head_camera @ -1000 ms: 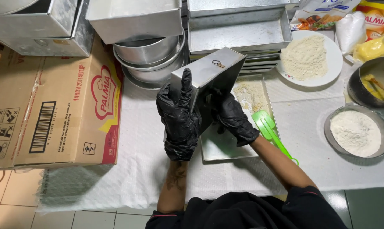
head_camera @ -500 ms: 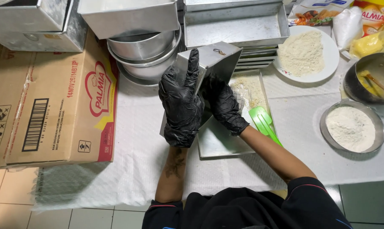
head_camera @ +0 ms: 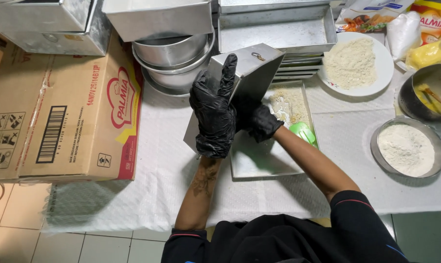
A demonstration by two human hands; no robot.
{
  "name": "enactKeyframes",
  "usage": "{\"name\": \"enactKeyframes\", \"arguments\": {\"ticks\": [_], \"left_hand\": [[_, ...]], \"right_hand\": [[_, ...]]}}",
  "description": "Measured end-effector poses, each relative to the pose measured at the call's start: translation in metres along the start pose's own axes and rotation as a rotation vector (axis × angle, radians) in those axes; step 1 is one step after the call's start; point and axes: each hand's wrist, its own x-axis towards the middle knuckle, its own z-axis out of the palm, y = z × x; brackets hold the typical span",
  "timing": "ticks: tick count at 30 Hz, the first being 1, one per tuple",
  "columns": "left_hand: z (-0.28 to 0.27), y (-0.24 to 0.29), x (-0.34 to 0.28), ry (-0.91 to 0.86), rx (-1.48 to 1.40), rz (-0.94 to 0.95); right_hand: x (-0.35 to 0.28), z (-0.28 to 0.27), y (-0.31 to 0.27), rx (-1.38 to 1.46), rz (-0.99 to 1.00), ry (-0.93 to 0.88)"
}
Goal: Greasing and flouring various metal baking pans to prepare them for baking.
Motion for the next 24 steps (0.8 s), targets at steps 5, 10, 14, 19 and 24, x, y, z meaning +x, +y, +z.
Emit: {"name": "enactKeyframes", "arguments": {"ticks": [5,10,14,19,24], "left_hand": [[0.007,-0.002,0.002,0.01,0.027,0.049],[0.0,0.006,0.005,0.027,0.149,0.051],[-0.004,0.008,0.001,0.03,0.2,0.063],[-0.012,-0.007,-0.004,-0.04,-0.19,0.011],[-0.006,-0.016,-0.014,0.084,-0.173,0.06]], "right_hand": [[-0.005,-0.03,-0.007,0.107,-0.254,-0.033],[-0.032,-0.022,-0.034,0.212,-0.474,-0.057],[-0.041,-0.04,-0.036,0.332,-0.69,-0.098],[-0.077,-0.108,0.02,0.445,-0.922,-0.11],[-0.144,-0.177,0.084,0.545,-1.123,-0.13]]}}
